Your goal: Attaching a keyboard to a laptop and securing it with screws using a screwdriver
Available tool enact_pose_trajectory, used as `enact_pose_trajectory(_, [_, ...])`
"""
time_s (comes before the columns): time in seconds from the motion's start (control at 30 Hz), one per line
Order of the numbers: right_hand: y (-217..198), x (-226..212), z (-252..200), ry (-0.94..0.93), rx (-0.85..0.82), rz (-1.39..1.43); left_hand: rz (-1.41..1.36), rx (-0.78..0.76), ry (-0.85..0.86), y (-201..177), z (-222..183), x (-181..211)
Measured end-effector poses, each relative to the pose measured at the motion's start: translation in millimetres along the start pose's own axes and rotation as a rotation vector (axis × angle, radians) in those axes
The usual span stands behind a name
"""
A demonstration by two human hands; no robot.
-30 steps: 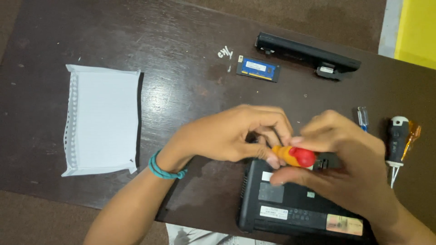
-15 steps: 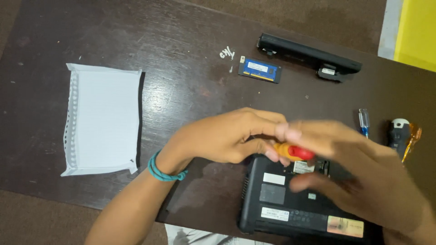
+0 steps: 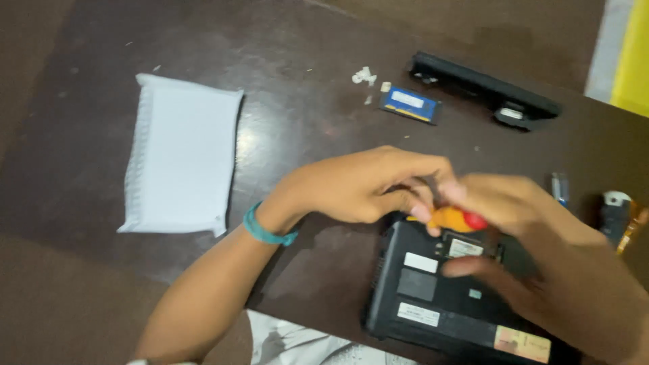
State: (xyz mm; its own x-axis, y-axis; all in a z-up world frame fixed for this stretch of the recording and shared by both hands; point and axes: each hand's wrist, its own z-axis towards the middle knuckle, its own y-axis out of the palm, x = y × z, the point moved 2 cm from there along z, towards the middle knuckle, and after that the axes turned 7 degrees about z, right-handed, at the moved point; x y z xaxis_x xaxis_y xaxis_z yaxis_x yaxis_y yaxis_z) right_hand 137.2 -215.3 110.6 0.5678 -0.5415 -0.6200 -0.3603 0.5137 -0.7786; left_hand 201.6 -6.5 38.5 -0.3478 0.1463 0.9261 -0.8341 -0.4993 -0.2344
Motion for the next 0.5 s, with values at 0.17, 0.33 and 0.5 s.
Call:
enact_pose_trajectory(0.17, [8.6,-5.6,6.2,0.131,0.152,-0.012,-0.159,-0.098,0.026,7.3,-1.5,-28.9])
enact_pose_trajectory(0.33, [23.2,6.2,4.4,0.213,0.352,0.101,-0.401,-0.071,0.088,19.4,5.8,-34.9])
enact_pose_trajectory(0.5, [17.8,63.5,-23.6,-0.074,0.060,0.165,0.004,-0.014,0.063,31.4,2.3,-52.0])
